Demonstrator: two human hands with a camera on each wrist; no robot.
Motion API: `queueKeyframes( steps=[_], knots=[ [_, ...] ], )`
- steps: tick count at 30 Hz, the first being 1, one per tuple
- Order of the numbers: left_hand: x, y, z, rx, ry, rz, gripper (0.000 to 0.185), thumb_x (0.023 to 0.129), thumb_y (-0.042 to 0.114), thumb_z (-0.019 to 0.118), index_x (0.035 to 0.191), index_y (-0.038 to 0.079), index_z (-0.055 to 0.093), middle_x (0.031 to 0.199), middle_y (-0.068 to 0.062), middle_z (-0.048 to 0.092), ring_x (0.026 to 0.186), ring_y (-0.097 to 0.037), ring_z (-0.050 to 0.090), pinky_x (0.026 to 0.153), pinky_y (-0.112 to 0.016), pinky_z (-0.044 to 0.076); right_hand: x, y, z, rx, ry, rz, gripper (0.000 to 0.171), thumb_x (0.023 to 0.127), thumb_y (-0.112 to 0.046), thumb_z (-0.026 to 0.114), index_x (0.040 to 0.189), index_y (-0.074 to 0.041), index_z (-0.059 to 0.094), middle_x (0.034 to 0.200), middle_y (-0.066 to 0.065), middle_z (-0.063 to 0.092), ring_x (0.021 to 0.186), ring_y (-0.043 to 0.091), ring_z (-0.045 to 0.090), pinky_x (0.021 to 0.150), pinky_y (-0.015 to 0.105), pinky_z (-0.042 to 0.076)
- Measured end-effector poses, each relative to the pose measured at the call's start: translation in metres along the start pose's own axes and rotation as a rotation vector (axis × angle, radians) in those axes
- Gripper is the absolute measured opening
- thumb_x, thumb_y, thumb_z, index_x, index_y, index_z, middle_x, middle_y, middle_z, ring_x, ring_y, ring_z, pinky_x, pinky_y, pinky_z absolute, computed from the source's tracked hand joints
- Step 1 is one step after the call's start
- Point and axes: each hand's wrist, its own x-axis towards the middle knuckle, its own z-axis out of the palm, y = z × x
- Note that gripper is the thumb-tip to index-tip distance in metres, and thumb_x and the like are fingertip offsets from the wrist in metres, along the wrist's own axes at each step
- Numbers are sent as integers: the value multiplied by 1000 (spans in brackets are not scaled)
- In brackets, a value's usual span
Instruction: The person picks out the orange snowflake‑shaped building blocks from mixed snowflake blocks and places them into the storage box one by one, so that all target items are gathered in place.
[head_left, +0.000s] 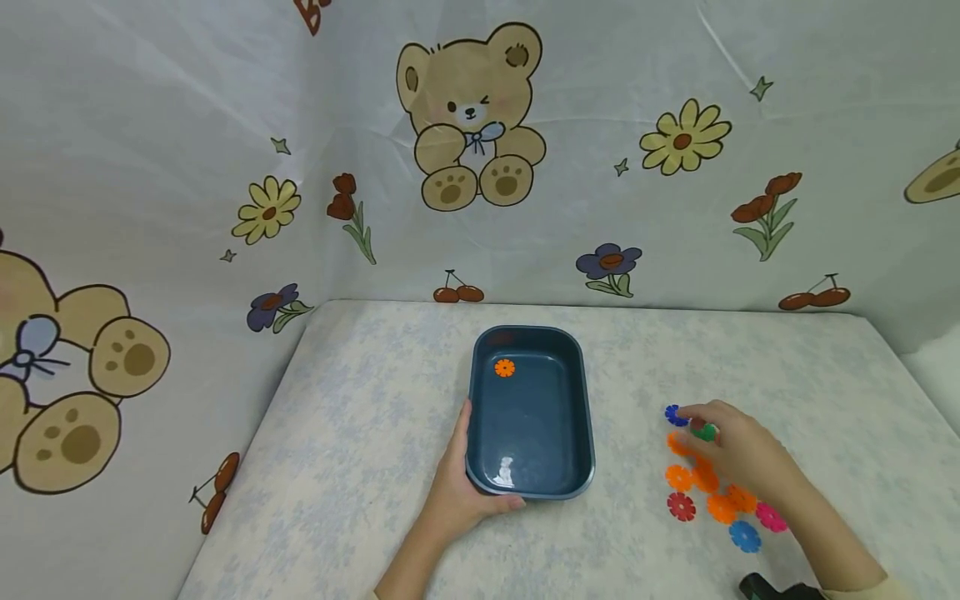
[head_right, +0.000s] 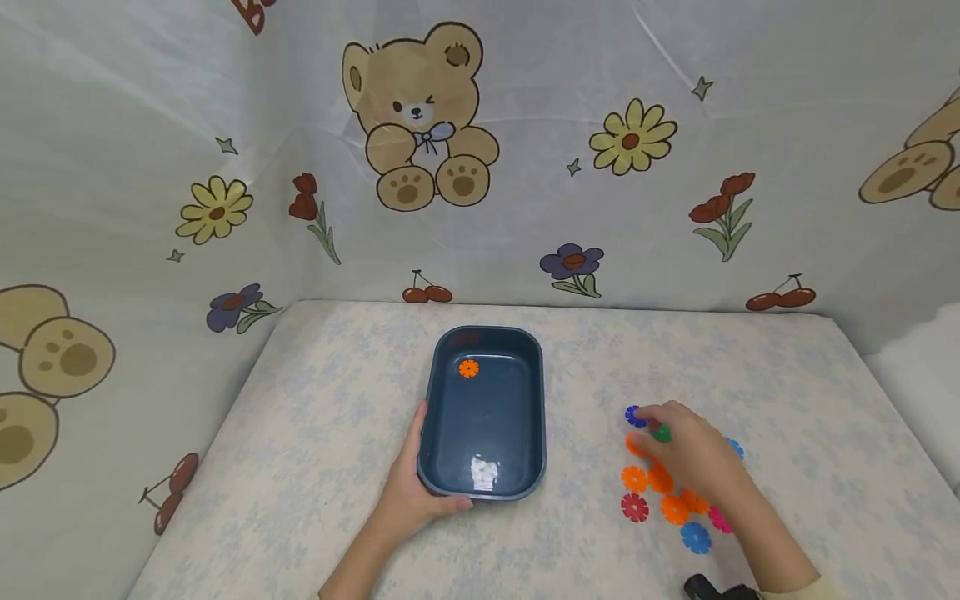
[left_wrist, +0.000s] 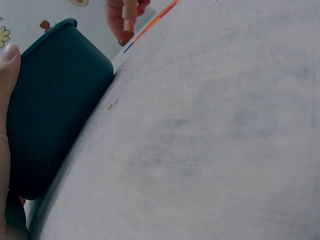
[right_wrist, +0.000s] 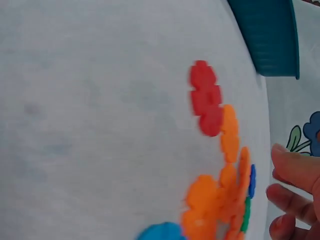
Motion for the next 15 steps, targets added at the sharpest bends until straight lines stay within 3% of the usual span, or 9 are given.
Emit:
queueKeyframes(
  steps=[4, 11, 15],
  knots=[
    [0, 0, 0, -7, 0, -11, 142, 54, 25, 100, 160, 34, 5, 166, 14, 14, 154, -20, 15, 120, -59, 21, -7, 7, 5, -46, -13, 35, 53, 86, -48, 73, 118, -5, 66, 109, 10, 66, 97, 29, 63, 82, 53, 56],
    [0, -1, 0, 2, -3, -1, 142, 55, 24, 99, 160, 36, 4, 166, 12, 12, 154, -20, 14, 120, -59, 21, -12, 13, 12, -65, 12, 81, 58, 82, -56, 74, 111, -7, 68, 107, 11, 66, 91, 26, 60, 78, 51, 55],
    [1, -1, 0, -4, -6, 3, 142, 55, 24, 100, 159, 39, 4, 166, 13, 12, 154, -19, 14, 120, -58, 21, -10, 12, 15, -28, 17, 92, 55, 83, -53, 74, 111, -6, 66, 106, 12, 66, 89, 25, 60, 78, 48, 56]
  ],
)
